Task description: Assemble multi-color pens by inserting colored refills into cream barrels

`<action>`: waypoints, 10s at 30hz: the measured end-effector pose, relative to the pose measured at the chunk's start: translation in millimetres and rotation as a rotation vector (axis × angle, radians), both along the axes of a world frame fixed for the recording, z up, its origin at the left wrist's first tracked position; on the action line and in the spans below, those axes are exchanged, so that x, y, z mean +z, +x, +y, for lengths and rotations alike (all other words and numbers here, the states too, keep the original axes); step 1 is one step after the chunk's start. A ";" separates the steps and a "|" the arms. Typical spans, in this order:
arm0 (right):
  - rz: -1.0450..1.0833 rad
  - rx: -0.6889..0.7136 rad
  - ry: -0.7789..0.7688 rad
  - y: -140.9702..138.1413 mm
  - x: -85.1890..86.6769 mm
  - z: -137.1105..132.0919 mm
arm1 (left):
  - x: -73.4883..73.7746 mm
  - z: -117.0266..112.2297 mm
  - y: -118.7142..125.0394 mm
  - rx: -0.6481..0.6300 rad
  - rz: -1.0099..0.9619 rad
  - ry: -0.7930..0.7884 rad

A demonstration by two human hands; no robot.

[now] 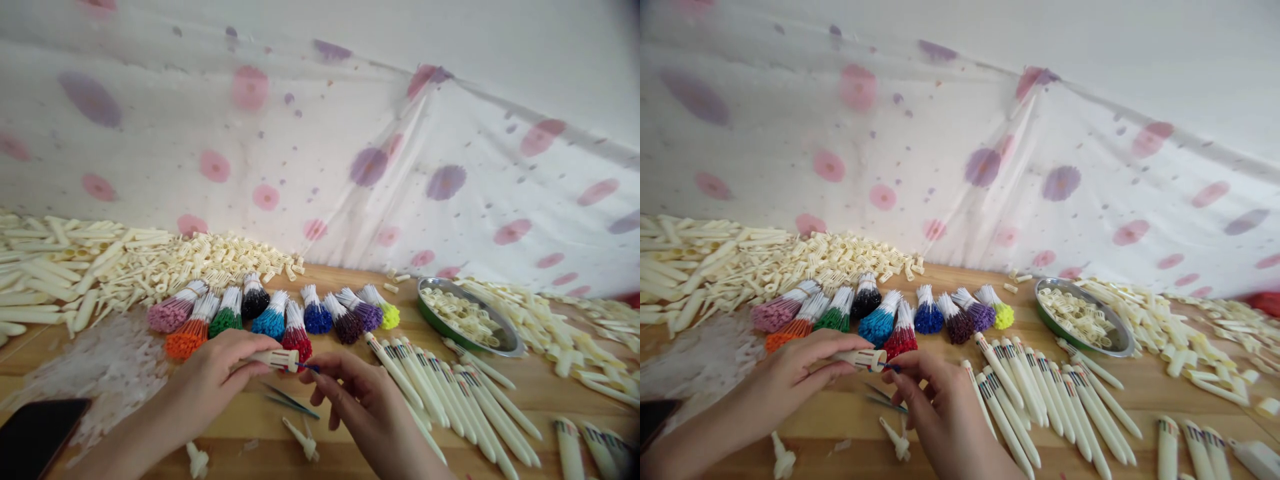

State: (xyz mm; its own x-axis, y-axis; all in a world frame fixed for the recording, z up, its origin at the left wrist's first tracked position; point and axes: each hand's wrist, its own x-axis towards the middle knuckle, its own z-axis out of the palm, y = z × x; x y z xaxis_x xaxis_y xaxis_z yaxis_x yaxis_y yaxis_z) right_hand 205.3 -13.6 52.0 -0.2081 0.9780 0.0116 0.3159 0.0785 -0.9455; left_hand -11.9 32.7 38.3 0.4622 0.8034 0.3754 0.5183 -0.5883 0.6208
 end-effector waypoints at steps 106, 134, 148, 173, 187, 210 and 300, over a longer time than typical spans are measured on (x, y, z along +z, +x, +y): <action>-0.936 -0.445 0.049 71.5 -52.7 82.7 | -20.9 -4.2 19.7 0.271 -0.180 -0.399; -1.153 -0.070 -0.043 88.5 -20.6 129.8 | -22.5 -6.3 22.2 0.234 -0.138 -0.262; -1.184 -0.132 -0.050 82.0 -27.4 125.7 | -28.9 2.6 17.2 0.291 -0.173 -0.231; -0.895 0.081 -0.380 91.6 -21.5 150.8 | -24.4 3.1 15.1 0.294 -0.144 -0.203; -0.424 0.112 -0.488 105.3 -33.7 139.4 | -11.1 -1.5 20.7 0.238 -0.151 -0.227; -0.715 0.470 0.257 32.5 -6.3 -9.0 | -46.5 -58.9 -31.7 0.182 0.213 0.270; -0.104 0.117 0.362 -16.6 -42.7 -26.7 | -50.6 -74.8 -4.9 0.254 0.162 0.325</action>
State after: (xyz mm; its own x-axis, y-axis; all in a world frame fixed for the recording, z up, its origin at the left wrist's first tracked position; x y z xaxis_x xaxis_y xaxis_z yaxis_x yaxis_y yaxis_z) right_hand 188.7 -40.2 9.2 -0.3361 0.8843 0.3241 0.3778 0.4418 -0.8137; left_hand -16.8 -42.1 -12.2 0.3393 0.7510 0.5665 0.7466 -0.5814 0.3235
